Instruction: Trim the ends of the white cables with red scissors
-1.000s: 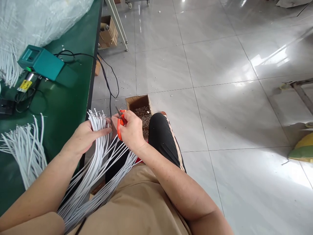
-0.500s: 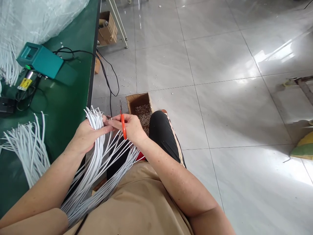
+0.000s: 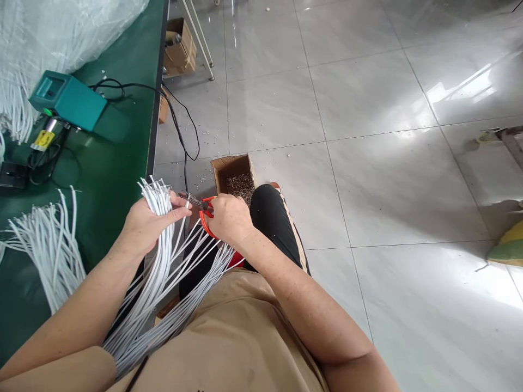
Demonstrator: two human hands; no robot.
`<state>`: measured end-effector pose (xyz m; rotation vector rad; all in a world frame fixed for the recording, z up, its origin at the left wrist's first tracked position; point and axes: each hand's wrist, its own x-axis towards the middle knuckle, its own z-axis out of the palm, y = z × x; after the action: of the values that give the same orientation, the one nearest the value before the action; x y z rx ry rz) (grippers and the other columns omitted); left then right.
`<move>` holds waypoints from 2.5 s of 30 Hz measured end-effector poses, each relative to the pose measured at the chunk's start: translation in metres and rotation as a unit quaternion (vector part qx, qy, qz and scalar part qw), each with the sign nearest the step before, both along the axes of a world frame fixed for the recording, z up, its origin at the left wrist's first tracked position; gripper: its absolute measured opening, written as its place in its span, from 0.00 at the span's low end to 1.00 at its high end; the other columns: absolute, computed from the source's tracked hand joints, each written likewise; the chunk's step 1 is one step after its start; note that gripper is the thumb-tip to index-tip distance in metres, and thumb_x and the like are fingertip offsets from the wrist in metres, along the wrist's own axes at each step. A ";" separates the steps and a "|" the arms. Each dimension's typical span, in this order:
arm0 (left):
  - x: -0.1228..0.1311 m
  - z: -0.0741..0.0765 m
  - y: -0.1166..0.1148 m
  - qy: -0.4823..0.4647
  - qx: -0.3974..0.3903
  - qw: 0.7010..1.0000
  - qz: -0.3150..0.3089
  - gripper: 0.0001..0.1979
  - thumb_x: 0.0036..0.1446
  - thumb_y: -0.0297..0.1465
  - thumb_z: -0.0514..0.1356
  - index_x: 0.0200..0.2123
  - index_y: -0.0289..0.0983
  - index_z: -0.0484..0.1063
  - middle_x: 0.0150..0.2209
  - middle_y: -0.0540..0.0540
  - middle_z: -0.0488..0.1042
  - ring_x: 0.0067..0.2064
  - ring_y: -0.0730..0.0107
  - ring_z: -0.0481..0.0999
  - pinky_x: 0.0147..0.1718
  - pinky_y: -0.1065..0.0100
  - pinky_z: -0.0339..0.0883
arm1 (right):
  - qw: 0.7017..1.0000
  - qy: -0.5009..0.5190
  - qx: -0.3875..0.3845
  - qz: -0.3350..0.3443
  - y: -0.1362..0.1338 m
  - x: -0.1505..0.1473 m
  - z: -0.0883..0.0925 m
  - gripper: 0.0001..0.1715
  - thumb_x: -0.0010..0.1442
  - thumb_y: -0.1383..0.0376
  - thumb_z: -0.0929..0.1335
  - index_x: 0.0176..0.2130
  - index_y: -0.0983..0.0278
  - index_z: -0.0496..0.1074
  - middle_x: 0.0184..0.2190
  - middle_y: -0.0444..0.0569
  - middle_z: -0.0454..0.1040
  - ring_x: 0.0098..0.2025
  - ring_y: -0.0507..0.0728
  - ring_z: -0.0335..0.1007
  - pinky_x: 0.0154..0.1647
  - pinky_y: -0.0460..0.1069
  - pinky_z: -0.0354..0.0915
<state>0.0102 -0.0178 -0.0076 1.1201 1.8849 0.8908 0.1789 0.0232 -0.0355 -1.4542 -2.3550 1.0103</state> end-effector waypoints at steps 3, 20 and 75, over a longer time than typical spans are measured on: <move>-0.001 0.001 0.000 0.036 0.000 0.999 -0.015 0.10 0.42 0.34 0.69 0.30 0.38 0.76 0.34 0.48 0.79 0.40 0.62 0.76 0.45 0.62 0.66 | 0.999 -0.033 0.004 0.022 -0.001 0.000 0.007 0.14 0.59 0.60 0.64 0.29 0.65 0.72 0.32 0.52 0.75 0.34 0.56 0.71 0.34 0.50 0.59; 0.001 0.003 -0.001 0.058 0.002 0.998 -0.025 0.08 0.43 0.35 0.69 0.28 0.39 0.76 0.34 0.48 0.79 0.41 0.59 0.77 0.46 0.61 0.66 | 0.984 0.133 -0.091 -0.077 0.000 0.002 -0.001 0.13 0.56 0.59 0.67 0.26 0.65 0.72 0.28 0.48 0.74 0.29 0.53 0.67 0.29 0.47 0.57; -0.005 0.000 0.000 -0.085 -0.055 0.995 -0.010 0.26 0.39 0.38 0.73 0.44 0.37 0.78 0.39 0.43 0.80 0.44 0.54 0.77 0.46 0.57 0.69 | 0.829 0.438 -0.260 -0.230 -0.007 -0.022 0.007 0.12 0.48 0.59 0.73 0.33 0.64 0.76 0.30 0.44 0.75 0.29 0.50 0.66 0.33 0.45 0.64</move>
<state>0.0056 -0.0179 -0.0077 0.9630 1.7582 0.8342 0.1564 0.0158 -0.0283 -1.1893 -1.0610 1.7425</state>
